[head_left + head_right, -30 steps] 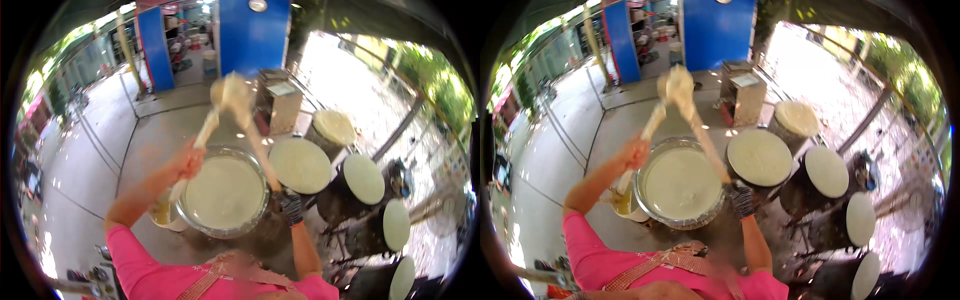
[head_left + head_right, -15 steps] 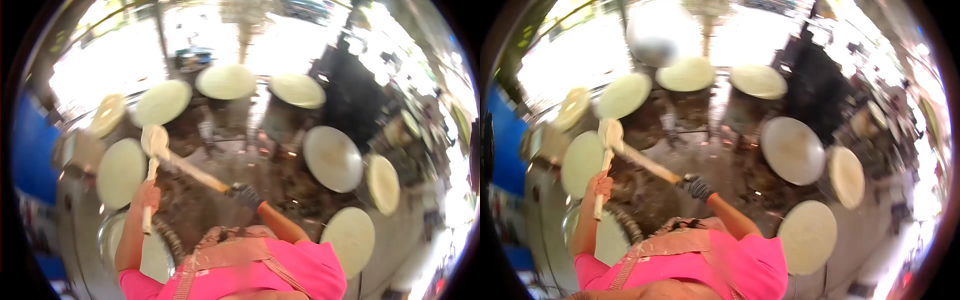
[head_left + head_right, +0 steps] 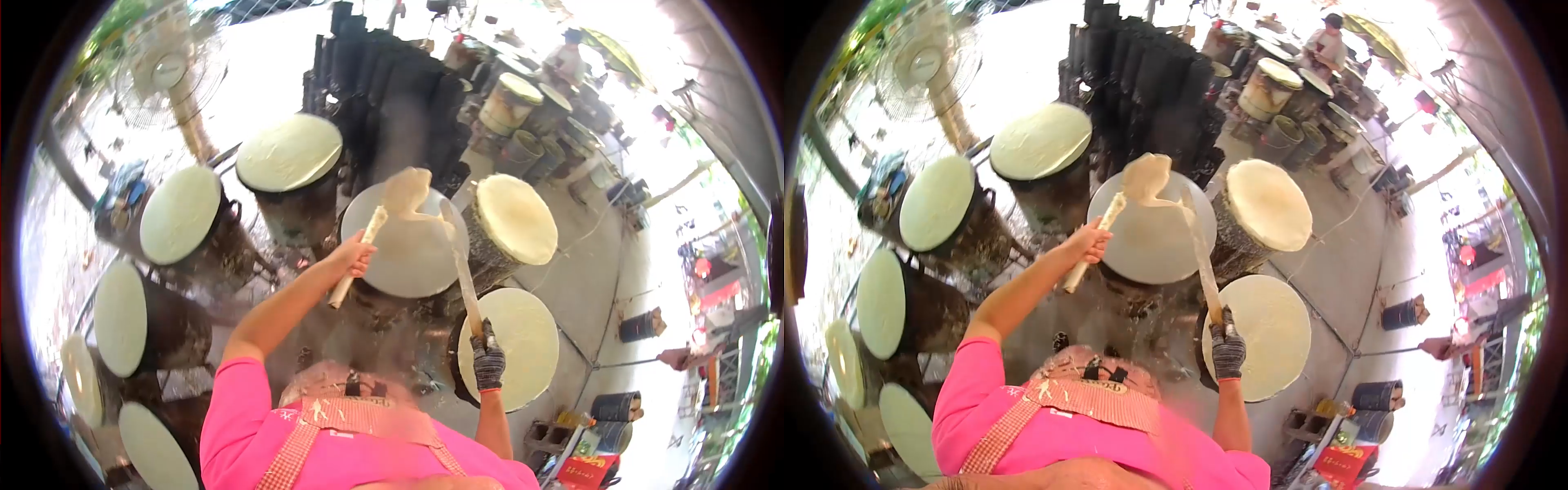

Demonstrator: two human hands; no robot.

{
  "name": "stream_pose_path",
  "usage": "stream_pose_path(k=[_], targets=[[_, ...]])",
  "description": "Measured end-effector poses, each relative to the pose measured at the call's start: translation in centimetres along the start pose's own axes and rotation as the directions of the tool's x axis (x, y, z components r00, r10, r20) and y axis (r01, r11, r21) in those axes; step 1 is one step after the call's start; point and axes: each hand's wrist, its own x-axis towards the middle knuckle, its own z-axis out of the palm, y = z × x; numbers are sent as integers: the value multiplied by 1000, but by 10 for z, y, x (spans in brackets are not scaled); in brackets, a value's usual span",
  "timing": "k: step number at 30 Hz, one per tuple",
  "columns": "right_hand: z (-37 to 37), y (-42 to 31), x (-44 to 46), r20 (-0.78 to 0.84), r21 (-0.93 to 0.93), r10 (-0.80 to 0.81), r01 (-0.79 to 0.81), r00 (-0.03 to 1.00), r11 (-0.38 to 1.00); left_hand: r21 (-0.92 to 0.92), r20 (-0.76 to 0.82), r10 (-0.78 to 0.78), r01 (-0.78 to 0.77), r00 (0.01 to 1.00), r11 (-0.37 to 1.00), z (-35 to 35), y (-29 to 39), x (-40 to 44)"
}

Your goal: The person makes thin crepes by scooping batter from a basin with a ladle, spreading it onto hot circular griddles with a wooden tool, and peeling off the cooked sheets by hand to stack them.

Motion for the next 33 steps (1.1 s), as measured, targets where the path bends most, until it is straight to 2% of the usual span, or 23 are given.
stream_pose_path(k=[2,3,4,6,8,10,11,12,14,15,17,18,19,20,22,24,26,28,29,30,31,32,33], targets=[[16,-38,15,9,-58,-103,104,995,993,201,-24,39,-33,999,979,12,8,54],[35,-46,20,79,-139,-56,67,995,988,263,-13,74,-67,997,962,15,1,82],[55,-58,32,184,-312,184,-119,966,942,324,5,105,-101,995,941,13,-6,112],[113,-17,37,64,-553,184,-119,981,824,769,-34,452,-265,891,582,-30,-29,196],[91,-21,37,120,-172,373,-351,920,921,943,67,638,-257,767,210,-39,-22,212],[89,-9,39,125,193,483,-499,867,845,988,121,679,-152,724,-14,-35,7,162],[109,-4,45,-19,516,451,-378,892,769,985,151,676,-168,721,-41,-36,16,161],[128,0,51,-162,755,409,-154,898,637,981,176,669,-182,722,-62,-37,18,160],[206,63,79,-92,50,187,-183,978,982,969,215,678,-243,703,-56,-33,19,151],[244,95,92,-55,-303,71,-85,996,949,956,232,698,-293,677,-34,-21,27,146],[199,43,85,-45,-385,160,-165,986,908,908,262,784,-418,562,-3,-9,55,132],[169,11,87,-54,-417,204,-208,977,885,865,268,841,-502,470,4,-5,71,123],[156,-3,96,-40,-205,412,-411,910,888,811,267,886,-585,380,6,-4,81,118],[199,46,98,-7,212,460,-448,888,868,789,300,881,-614,366,-13,-13,86,117],[219,-2,113,27,323,616,-590,787,740,746,344,859,-666,378,-6,-53,76,102],[253,-13,141,-151,-89,368,-383,917,919,808,247,754,-559,608,185,-101,37,83],[220,-13,152,-65,-251,241,-249,968,935,863,11,544,-283,839,419,-122,8,34],[162,-11,139,72,-205,225,-207,972,957,898,28,533,-255,846,358,-162,-14,7],[167,3,126,156,-235,162,-122,974,964,923,226,684,-376,694,76,-195,-36,10],[186,18,114,201,-299,79,-15,976,954,945,181,656,-315,732,92,-190,-34,-5],[210,-1,113,-14,-319,84,-85,996,944,960,150,610,-262,778,98,-183,-32,-19],[232,-24,113,-239,-308,86,-160,967,938,954,208,634,-298,745,38,-194,-39,-16],[254,-46,112,-442,-269,84,-221,893,937,898,128,614,-354,779,262,-207,-46,-3]])
